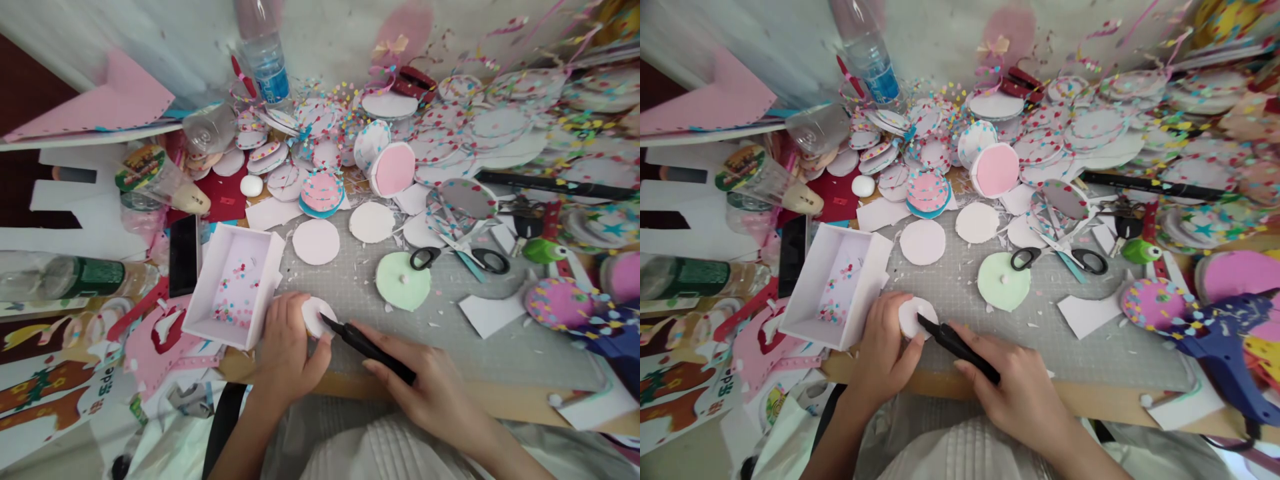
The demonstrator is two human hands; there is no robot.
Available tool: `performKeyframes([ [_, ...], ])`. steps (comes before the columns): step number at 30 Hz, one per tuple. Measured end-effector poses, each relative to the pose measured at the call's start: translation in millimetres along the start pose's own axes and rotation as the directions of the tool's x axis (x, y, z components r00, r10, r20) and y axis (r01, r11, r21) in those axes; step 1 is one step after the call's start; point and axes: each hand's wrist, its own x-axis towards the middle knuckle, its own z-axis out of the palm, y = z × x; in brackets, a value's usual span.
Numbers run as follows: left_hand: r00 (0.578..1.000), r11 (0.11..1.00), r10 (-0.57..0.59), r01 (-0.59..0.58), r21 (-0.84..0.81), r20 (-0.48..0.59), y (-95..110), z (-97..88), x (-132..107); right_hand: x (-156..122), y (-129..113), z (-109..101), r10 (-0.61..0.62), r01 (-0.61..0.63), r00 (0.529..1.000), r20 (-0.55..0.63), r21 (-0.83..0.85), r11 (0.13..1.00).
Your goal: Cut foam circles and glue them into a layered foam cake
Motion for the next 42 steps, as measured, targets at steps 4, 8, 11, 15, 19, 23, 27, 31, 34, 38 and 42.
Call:
performKeyframes([
  [4, 1.0, 0.999, 0.009, -0.009, 0.037, 0.0, 4.0, 1.3, -1.2, -3.0, 2.3, -1.6, 0.001, -0.002, 1.0, 0.018, 0.02, 1.0],
  [8, 1.0, 0.999, -0.002, 0.003, 0.046, -0.012, 7.5, 2.9, -2.4, -5.1, 4.0, -2.1, -0.006, 0.006, 1.0, 0.024, 0.017, 1.0],
  [11, 1.0, 0.998, 0.001, 0.0, 0.057, -0.02, 8.3, 3.9, -3.4, -6.6, 4.2, -2.6, -0.016, 0.015, 0.999, 0.03, 0.015, 1.0],
  [15, 1.0, 0.998, 0.006, -0.005, 0.068, -0.023, 7.8, 5.0, -3.6, -8.9, 4.5, -4.1, -0.011, 0.011, 0.999, 0.034, 0.004, 1.0],
  [19, 1.0, 0.997, 0.013, -0.011, 0.071, -0.017, 7.3, 5.1, -2.6, -11.5, 5.5, -4.7, -0.016, 0.016, 1.0, 0.022, 0.005, 1.0],
  [23, 1.0, 0.997, 0.019, -0.017, 0.08, -0.024, 7.5, 4.8, -2.0, -12.2, 6.2, -3.2, -0.025, 0.025, 0.999, 0.02, 0.002, 1.0],
  [27, 0.999, 0.997, 0.022, -0.02, 0.075, -0.023, 7.8, 4.5, -2.3, -11.3, 6.2, -1.4, -0.034, 0.034, 0.999, 0.013, -0.003, 0.999],
  [31, 0.999, 0.997, 0.023, -0.021, 0.074, -0.028, 8.0, 4.5, -2.3, -10.6, 5.4, -0.1, -0.045, 0.045, 0.999, 0.014, -0.005, 0.999],
  [34, 1.0, 0.997, 0.022, -0.021, 0.073, -0.022, 8.5, 4.8, -1.7, -9.3, 4.0, 1.0, -0.057, 0.057, 0.998, -0.008, -0.009, 0.998],
  [38, 1.0, 0.998, 0.018, -0.017, 0.066, -0.02, 9.3, 5.3, -0.7, -6.1, 1.1, 2.2, -0.069, 0.068, 0.997, -0.03, -0.023, 0.997],
  [42, 1.0, 0.998, 0.007, -0.005, 0.063, -0.022, 9.6, 5.2, -0.4, -4.8, -1.0, 2.5, -0.066, 0.064, 0.996, -0.051, -0.041, 0.997],
])
